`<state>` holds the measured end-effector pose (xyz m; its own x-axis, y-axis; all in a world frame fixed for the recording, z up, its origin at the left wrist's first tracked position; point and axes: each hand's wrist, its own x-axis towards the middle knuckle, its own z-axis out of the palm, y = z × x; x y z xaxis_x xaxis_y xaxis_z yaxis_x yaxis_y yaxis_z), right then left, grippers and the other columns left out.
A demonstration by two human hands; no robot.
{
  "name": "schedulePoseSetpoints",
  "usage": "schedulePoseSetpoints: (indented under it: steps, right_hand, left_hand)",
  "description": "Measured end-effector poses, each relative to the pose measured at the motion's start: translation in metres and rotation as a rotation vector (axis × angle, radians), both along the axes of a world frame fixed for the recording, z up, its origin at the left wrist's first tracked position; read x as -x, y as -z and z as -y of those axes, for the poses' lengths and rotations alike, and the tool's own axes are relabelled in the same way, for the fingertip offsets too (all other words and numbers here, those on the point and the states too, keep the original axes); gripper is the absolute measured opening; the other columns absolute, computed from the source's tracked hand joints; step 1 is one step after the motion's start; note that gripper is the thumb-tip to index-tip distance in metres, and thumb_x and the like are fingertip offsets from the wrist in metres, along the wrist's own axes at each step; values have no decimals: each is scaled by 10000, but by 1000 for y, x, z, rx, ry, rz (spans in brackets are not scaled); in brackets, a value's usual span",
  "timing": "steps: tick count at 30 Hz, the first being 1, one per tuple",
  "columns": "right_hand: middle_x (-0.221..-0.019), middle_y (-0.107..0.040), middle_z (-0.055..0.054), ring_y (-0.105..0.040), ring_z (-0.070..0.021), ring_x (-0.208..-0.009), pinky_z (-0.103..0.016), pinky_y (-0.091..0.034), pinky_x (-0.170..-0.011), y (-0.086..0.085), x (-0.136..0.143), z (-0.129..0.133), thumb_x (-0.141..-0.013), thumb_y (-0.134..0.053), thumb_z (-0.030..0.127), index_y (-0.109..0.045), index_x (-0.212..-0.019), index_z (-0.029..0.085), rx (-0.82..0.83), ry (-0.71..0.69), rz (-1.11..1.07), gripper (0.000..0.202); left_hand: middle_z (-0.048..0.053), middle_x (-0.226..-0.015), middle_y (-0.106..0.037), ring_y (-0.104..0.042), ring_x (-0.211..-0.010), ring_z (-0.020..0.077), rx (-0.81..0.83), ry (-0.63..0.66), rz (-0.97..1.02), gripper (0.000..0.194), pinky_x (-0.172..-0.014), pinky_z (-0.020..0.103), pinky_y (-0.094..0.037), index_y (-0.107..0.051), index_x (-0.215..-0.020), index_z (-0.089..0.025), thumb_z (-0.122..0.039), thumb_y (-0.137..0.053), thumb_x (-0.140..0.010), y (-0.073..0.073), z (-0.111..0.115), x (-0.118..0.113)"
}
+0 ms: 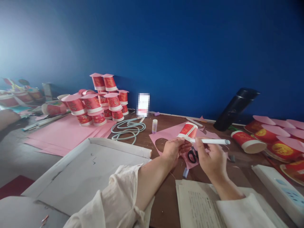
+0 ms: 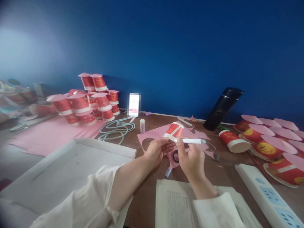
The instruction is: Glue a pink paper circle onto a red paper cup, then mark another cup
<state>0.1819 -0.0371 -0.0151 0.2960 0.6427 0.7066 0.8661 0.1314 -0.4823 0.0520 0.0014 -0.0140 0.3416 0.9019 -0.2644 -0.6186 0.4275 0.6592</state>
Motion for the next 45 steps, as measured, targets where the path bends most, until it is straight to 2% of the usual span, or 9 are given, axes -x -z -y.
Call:
schedulePoseSetpoints:
  steps: [3, 12, 15, 21, 25, 31, 37, 41, 45]
  right_hand:
    - [-864, -752, -123, -690, -246, -783, -313, -473, -659, 1, -1, -1, -919, -458, 578, -747, -913, 167, -10, -10, 18, 502]
    - [-802, -751, -127, -697, -250, -728, -313, -478, -618, 1, 0, 1, -906, -467, 603, -757, -888, 156, -24, 11, 30, 533]
    - [-787, -749, -114, -693, -244, -693, -312, -472, -596, 1, 0, 1, -898, -498, 592, -754, -873, 165, -3, -4, 28, 499]
    - [-967, -755, -105, -705, -233, -873, -325, -519, -759, -6, 2, 3, -938, -505, 470, -736, -1009, 178, -62, -126, -1, 379]
    - [-844, -748, -89, -691, -221, -776, -315, -506, -718, -8, 3, 6, -931, -518, 480, -744, -973, 182, -77, -89, -48, 377]
    - [-665, -705, -86, -670, -222, -654, -291, -447, -579, -5, 4, 6, -892, -525, 579, -737, -780, 167, -19, 16, -45, 477]
    - [-853, -754, -108, -703, -243, -815, -316, -506, -700, -5, 2, 4, -922, -508, 515, -753, -927, 177, -43, -62, 18, 417]
    - [-835, -757, -91, -708, -239, -798, -324, -533, -704, -6, 3, 5, -911, -533, 504, -753, -892, 190, -24, -109, 6, 384]
    - [-906, -760, -95, -712, -236, -831, -351, -555, -752, -9, 6, 5, -916, -540, 464, -737, -978, 182, -74, -155, -29, 350]
  left_hand:
    - [132, -779, -719, -708, -742, 179, -12, 2, -7, 119, -762, 287, -556, -687, -813, -70, -144, -599, -846, 1, 0, 0]
    - [116, -749, -704, -704, -728, 165, 1, 2, 9, 135, -703, 249, -543, -684, -809, -62, -126, -575, -858, -2, 1, 1]
    - [116, -751, -702, -702, -728, 166, 8, -3, 16, 129, -728, 264, -549, -682, -798, -61, -122, -581, -853, -2, 1, 1]
    - [115, -753, -701, -697, -722, 169, 40, 6, 30, 135, -789, 303, -555, -677, -784, -68, -108, -566, -851, -2, 0, 0]
    - [102, -748, -696, -699, -720, 160, 70, 8, 65, 136, -751, 271, -554, -675, -788, -69, -95, -558, -850, -2, -1, 0]
    - [107, -754, -695, -701, -723, 162, 90, 10, 87, 140, -762, 277, -554, -667, -788, -66, -99, -552, -861, -2, -1, 1]
    - [107, -747, -690, -694, -712, 163, 76, 13, 82, 139, -815, 306, -555, -667, -781, -67, -99, -558, -860, -3, 0, 1]
    - [112, -756, -694, -697, -727, 163, 79, 8, 77, 142, -802, 291, -552, -665, -771, -73, -94, -554, -857, -4, 0, 1]
    - [115, -769, -696, -693, -725, 162, 69, -2, 61, 130, -816, 294, -551, -667, -778, -74, -96, -562, -852, -5, 0, 2]
